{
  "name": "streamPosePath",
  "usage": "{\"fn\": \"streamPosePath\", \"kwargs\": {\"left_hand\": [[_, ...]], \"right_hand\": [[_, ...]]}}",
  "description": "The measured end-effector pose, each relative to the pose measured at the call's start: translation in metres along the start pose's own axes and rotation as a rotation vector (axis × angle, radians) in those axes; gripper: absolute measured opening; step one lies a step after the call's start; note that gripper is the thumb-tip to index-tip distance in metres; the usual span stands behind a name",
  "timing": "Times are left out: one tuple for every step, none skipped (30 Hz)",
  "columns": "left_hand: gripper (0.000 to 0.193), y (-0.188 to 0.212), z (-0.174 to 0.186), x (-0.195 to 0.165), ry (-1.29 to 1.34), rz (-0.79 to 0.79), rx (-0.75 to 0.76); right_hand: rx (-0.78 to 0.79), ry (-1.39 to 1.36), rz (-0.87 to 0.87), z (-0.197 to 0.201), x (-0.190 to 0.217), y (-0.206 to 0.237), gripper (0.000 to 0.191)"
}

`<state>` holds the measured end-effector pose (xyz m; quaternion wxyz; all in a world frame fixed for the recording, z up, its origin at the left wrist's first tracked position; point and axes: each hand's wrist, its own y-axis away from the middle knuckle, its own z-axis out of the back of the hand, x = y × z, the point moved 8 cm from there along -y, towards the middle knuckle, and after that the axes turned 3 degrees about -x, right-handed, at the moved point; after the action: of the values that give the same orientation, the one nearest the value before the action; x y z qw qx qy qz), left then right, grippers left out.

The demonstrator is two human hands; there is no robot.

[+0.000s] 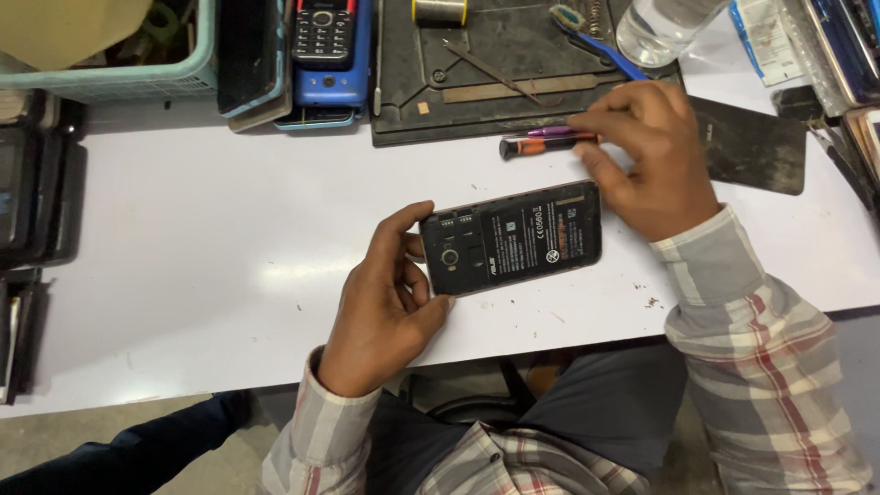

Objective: The person picks up a smartphone with a cracked screen, removes its back cover, and uses a purple pry tool to work around the rear panel. They then use a screwdriver to unscrew components and handle the phone's internal parts, turning the device over repeatedly while working on it.

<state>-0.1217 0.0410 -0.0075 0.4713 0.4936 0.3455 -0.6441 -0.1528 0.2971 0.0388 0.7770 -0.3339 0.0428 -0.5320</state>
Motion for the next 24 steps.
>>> {"fn": "streamPosePath", "kwargs": {"left_hand": [[0.085, 0.0, 0.0, -0.002, -0.006, -0.021, 0.001], [0.085, 0.0, 0.001, -0.003, -0.012, -0.04, 0.001], [0.086, 0.001, 0.002, -0.004, -0.02, -0.059, -0.001], [0.087, 0.001, 0.003, -0.004, -0.01, -0.054, 0.001], [0.088, 0.002, 0.003, -0.004, 0.0, -0.049, 0.003], [0.088, 0.002, 0.004, -0.003, 0.01, -0.042, 0.007], [0.089, 0.003, 0.005, -0.004, 0.016, -0.046, 0.009], [0.089, 0.002, 0.005, -0.004, 0.022, -0.052, 0.011], [0.089, 0.003, 0.006, -0.005, 0.027, -0.056, 0.015], [0.09, 0.004, 0.006, -0.004, 0.046, -0.049, 0.018], [0.09, 0.004, 0.005, -0.004, 0.065, -0.045, 0.022], [0.09, 0.003, 0.005, -0.003, 0.084, -0.041, 0.027], [0.09, 0.004, 0.005, -0.003, 0.088, -0.041, 0.029], [0.091, 0.004, 0.005, -0.002, 0.093, -0.042, 0.032], [0.091, 0.004, 0.005, -0.001, 0.097, -0.044, 0.037], [0.091, 0.004, 0.005, 0.0, 0.12, -0.045, 0.033], [0.091, 0.004, 0.006, 0.001, 0.142, -0.046, 0.031], [0.092, 0.005, 0.006, 0.002, 0.166, -0.046, 0.03], [0.092, 0.004, 0.008, 0.005, 0.217, -0.035, 0.017], [0.092, 0.004, 0.01, 0.007, 0.268, -0.025, 0.005], [0.092, 0.004, 0.011, 0.01, 0.32, -0.013, -0.006], [0.091, 0.002, 0.013, 0.011, 0.372, -0.016, -0.014], [0.09, 0.001, 0.016, 0.013, 0.422, -0.019, -0.022], [0.088, 0.0, 0.018, 0.014, 0.472, -0.023, -0.032]], "right_hand": [[-0.06, 0.012, 0.017, 0.006, 0.003, -0.001, 0.019], [-0.118, 0.021, 0.033, 0.011, 0.007, 0.0, 0.016], [-0.141, -0.069, -0.106, 0.013, -0.001, 0.001, 0.014], [-0.159, -0.159, -0.245, 0.014, -0.009, 0.005, 0.015], [-0.172, -0.25, -0.384, 0.012, -0.018, 0.01, 0.018], [-0.156, -0.27, -0.336, 0.01, -0.014, 0.009, 0.022], [-0.14, -0.293, -0.289, 0.009, -0.01, 0.008, 0.026], [-0.126, -0.317, -0.239, 0.006, -0.006, 0.006, 0.032], [-0.079, -0.312, -0.248, 0.001, -0.006, 0.007, 0.033], [-0.031, -0.306, -0.258, -0.004, -0.006, 0.008, 0.035], [0.014, -0.299, -0.266, -0.008, -0.007, 0.008, 0.037], [0.04, -0.283, -0.299, -0.011, -0.01, 0.009, 0.038], [0.07, -0.266, -0.335, -0.015, -0.012, 0.011, 0.038], [0.099, -0.247, -0.37, -0.018, -0.014, 0.012, 0.039], [0.125, -0.292, -0.405, -0.02, -0.016, 0.014, 0.04], [0.151, -0.336, -0.44, -0.023, -0.018, 0.016, 0.041], [0.177, -0.382, -0.476, -0.027, -0.019, 0.018, 0.042], [0.196, -0.439, -0.485, -0.029, -0.019, 0.019, 0.041], [0.212, -0.494, -0.494, -0.031, -0.02, 0.02, 0.039], [0.229, -0.549, -0.502, -0.033, -0.02, 0.02, 0.038], [0.241, -0.622, -0.495, -0.033, -0.02, 0.02, 0.034], [0.251, -0.694, -0.486, -0.032, -0.021, 0.019, 0.031], [0.26, -0.766, -0.477, -0.031, -0.021, 0.019, 0.029], [0.256, -0.813, -0.48, -0.029, -0.022, 0.02, 0.027]]}}
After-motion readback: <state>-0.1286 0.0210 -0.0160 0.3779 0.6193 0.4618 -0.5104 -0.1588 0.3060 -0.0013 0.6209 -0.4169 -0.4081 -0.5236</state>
